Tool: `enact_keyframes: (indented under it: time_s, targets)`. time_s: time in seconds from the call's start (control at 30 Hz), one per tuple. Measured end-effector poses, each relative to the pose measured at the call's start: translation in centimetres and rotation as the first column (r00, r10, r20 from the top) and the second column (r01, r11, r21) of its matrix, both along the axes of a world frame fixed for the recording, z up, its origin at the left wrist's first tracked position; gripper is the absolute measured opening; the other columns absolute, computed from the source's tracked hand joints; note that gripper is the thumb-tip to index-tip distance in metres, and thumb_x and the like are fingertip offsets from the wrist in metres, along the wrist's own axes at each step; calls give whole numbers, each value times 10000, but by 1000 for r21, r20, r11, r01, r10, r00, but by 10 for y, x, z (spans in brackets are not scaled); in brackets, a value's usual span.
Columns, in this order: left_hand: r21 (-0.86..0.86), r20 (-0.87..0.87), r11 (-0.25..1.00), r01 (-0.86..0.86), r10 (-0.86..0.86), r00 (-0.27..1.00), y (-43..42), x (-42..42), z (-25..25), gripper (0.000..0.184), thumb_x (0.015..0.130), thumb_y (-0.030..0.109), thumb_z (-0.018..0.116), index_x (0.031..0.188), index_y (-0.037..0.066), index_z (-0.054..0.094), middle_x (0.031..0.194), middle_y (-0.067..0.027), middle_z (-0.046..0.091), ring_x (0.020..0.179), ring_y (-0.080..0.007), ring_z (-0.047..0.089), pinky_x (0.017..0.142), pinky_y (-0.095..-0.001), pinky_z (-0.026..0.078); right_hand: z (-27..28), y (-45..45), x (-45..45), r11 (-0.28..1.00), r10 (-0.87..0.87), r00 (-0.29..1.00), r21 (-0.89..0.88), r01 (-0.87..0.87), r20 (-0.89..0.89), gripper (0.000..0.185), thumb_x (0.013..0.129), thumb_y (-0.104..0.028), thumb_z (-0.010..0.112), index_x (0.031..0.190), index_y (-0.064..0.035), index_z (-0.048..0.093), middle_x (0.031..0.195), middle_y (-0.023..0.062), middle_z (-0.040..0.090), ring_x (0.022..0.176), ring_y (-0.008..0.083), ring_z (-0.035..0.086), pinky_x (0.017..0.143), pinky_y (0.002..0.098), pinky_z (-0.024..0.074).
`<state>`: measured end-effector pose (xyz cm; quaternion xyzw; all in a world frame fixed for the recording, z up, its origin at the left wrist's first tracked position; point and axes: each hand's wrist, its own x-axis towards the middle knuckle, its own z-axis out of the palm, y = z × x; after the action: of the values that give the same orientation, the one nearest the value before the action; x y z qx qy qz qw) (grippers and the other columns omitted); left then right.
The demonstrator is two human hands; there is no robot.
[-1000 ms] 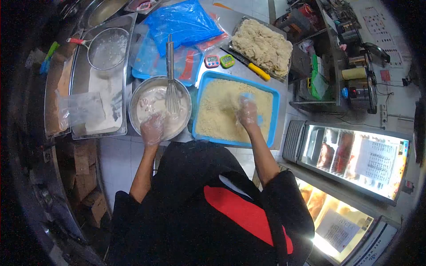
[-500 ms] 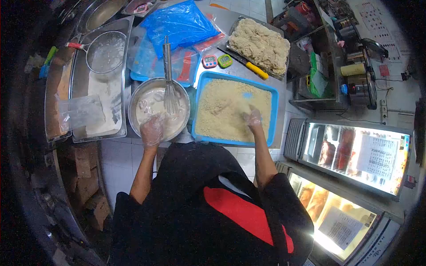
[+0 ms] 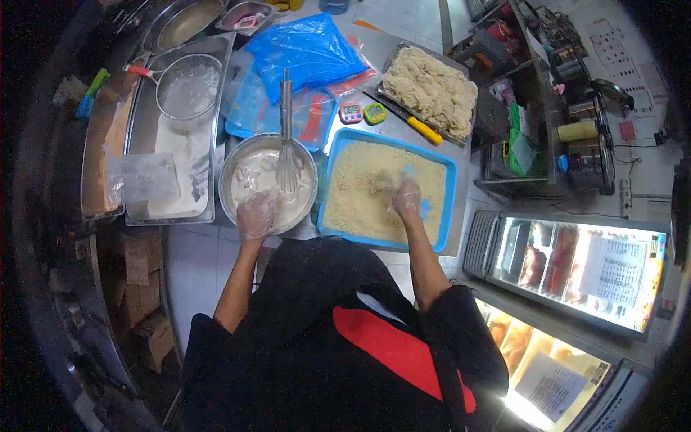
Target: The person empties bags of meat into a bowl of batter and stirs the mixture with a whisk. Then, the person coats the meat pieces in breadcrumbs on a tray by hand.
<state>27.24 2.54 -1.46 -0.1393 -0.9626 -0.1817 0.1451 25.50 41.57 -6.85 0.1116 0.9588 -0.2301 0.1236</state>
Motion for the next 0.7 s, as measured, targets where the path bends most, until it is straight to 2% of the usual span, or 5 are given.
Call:
enact_keyframes:
  time_s: [0.13, 0.3, 0.57, 0.63, 0.7]
  targets:
    - [35, 173, 999, -42, 35, 984, 0, -3, -13, 171, 750, 213, 564, 810, 63, 620, 683, -137, 603, 614, -296, 598, 599, -407, 477, 69, -26, 25, 985, 172, 950, 50, -164, -263, 786, 630, -364, 701, 1232, 22, 374, 1185, 233, 454, 1127, 360, 406, 977, 380, 307]
    - [178, 250, 972, -150, 103, 963, 8, 1, 11, 220, 735, 210, 580, 873, 47, 635, 704, -162, 615, 647, -303, 608, 594, -392, 481, -40, -4, 68, 930, 166, 908, 368, -15, -384, 535, 725, -274, 590, 1159, 4, 446, 1088, 198, 509, 1028, 336, 463, 901, 400, 355]
    - [293, 141, 954, -56, 14, 990, -2, 0, -18, 252, 697, 202, 618, 865, 17, 645, 766, -185, 620, 683, -327, 602, 637, -395, 476, -23, -9, 27, 988, -136, 950, -105, 110, -282, 314, 800, -156, 478, 1076, -16, 529, 991, 156, 573, 931, 289, 536, 814, 397, 414]
    - [240, 159, 969, -57, 18, 987, -5, -2, -20, 264, 691, 204, 621, 875, 17, 643, 772, -190, 618, 685, -328, 600, 639, -398, 475, -32, -48, 25, 901, 171, 870, 430, 52, -462, 323, 781, -161, 484, 1059, -5, 531, 992, 155, 572, 938, 284, 536, 815, 386, 413]
    - [204, 241, 971, -120, 69, 968, -2, -1, -13, 277, 687, 207, 622, 890, 20, 639, 774, -194, 616, 686, -327, 599, 640, -400, 474, -54, -65, 19, 676, 309, 889, 736, 44, -338, 315, 767, -186, 473, 1004, 7, 551, 957, 146, 584, 917, 270, 548, 798, 388, 421]
